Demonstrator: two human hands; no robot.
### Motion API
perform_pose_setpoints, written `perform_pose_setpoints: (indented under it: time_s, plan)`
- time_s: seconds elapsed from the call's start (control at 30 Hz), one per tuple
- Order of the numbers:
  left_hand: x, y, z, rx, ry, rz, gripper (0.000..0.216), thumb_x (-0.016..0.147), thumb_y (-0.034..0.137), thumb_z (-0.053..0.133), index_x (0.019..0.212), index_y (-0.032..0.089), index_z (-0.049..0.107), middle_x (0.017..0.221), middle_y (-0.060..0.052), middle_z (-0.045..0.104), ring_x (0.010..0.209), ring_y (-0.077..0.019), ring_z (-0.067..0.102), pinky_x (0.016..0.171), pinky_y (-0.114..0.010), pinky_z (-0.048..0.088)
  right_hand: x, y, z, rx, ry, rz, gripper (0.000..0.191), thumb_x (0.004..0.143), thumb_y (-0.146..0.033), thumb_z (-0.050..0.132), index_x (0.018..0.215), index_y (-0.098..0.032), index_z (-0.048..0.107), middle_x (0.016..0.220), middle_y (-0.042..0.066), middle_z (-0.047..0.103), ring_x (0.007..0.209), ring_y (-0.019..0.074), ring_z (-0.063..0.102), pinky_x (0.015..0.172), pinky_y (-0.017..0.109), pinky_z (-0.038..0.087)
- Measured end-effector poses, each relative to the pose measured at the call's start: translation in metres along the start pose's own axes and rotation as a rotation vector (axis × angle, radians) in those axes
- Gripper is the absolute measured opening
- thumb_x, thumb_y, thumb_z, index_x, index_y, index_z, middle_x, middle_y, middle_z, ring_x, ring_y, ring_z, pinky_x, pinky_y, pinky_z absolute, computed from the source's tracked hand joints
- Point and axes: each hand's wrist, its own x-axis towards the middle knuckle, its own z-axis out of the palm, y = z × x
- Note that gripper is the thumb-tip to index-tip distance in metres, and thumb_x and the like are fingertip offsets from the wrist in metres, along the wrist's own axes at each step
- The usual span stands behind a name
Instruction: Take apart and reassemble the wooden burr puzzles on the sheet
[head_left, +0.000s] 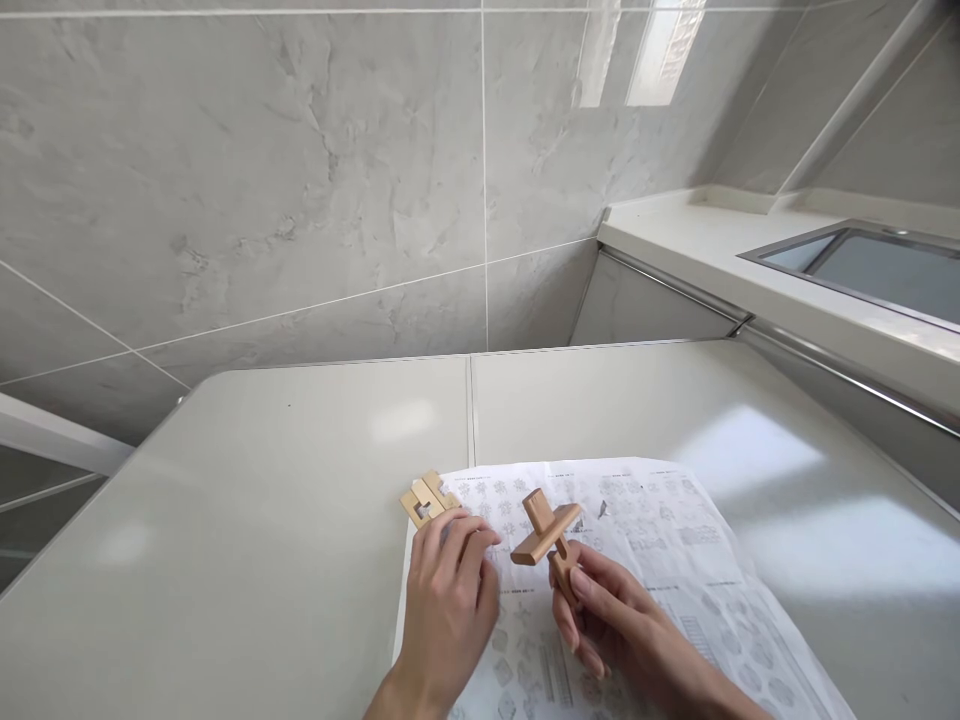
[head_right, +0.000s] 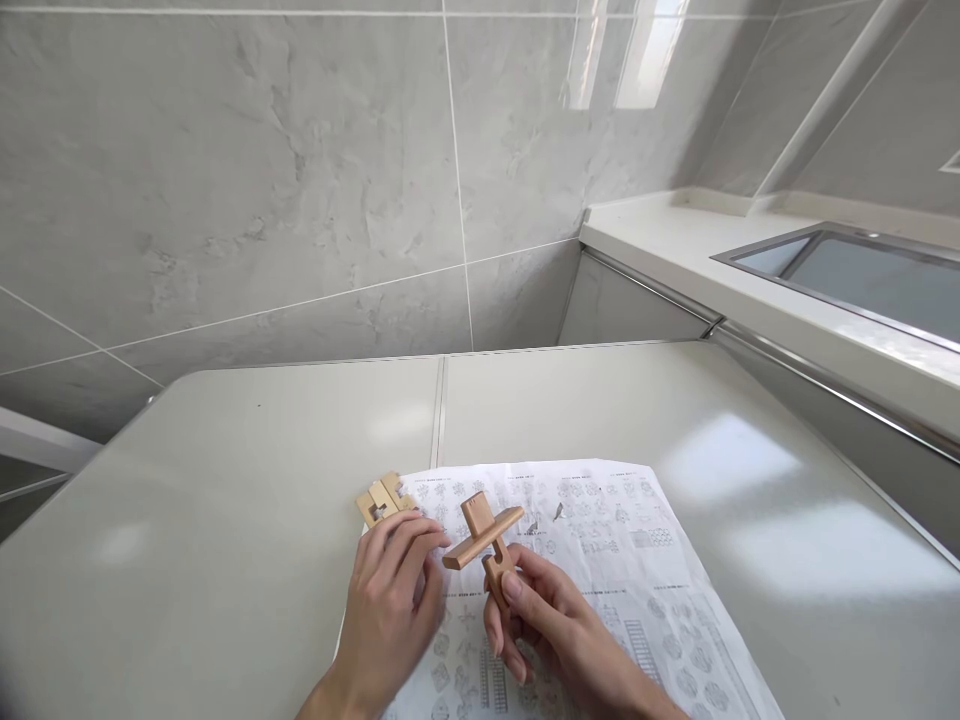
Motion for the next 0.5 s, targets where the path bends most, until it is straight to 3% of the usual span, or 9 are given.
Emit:
perform_pose_setpoints:
  time_s: [0.1,0.23,0.37,0.5]
  plan:
    - [-0.001,0.002,-0.004,-0.208,-0.01,-0.081,0.028,0.105,0.005,0.051,0.117,0.024,0.067,0.108,-0.005,0.075,0.11,-0.0251,0.067,0.1,-0.04,0.051,-0.001,0.001,-0.001,-0.005,-0.003,-0.005,0.036,0.111,-0.051,0.066,0.096,-0.019,0.056,0.077,-0.001,0.067,0.051,0.0064,0.05,0.054,0.021,0.037]
    - [-0.002,0.011,-0.011,-0.597,-0.101,-0.369,0.021,0.115,0.029,0.049,0.121,0.025,0.068,0.09,-0.004,0.072,0.085,-0.0206,0.068,0.081,-0.032,0.053,-0.001,0.002,-0.001,-0.021,0.005,0.007,0.037,0.11,-0.052,0.067,0.096,-0.02,0.057,0.076,-0.001,0.067,0.051,0.0067,0.05,0.053,0.021,0.036]
    - [0.0,0.02,-0.013,-1.055,-0.25,-0.622,0.053,0.116,0.058,0.038,0.111,0.019,0.072,0.071,-0.003,0.065,0.066,-0.0174,0.06,0.065,-0.029,0.048,-0.001,0.003,-0.003,-0.07,0.016,0.009,0.036,0.11,-0.052,0.066,0.098,-0.019,0.059,0.075,-0.001,0.067,0.053,0.008,0.051,0.054,0.021,0.037]
    - [0.005,0.02,-0.012,-1.374,-0.4,-0.748,0.067,0.111,0.071,0.037,0.11,0.015,0.074,0.069,-0.004,0.066,0.056,-0.0143,0.056,0.054,-0.025,0.045,-0.003,0.003,-0.006,-0.119,0.012,0.014,0.036,0.11,-0.053,0.065,0.101,-0.019,0.064,0.071,-0.002,0.063,0.054,0.0097,0.05,0.053,0.021,0.038]
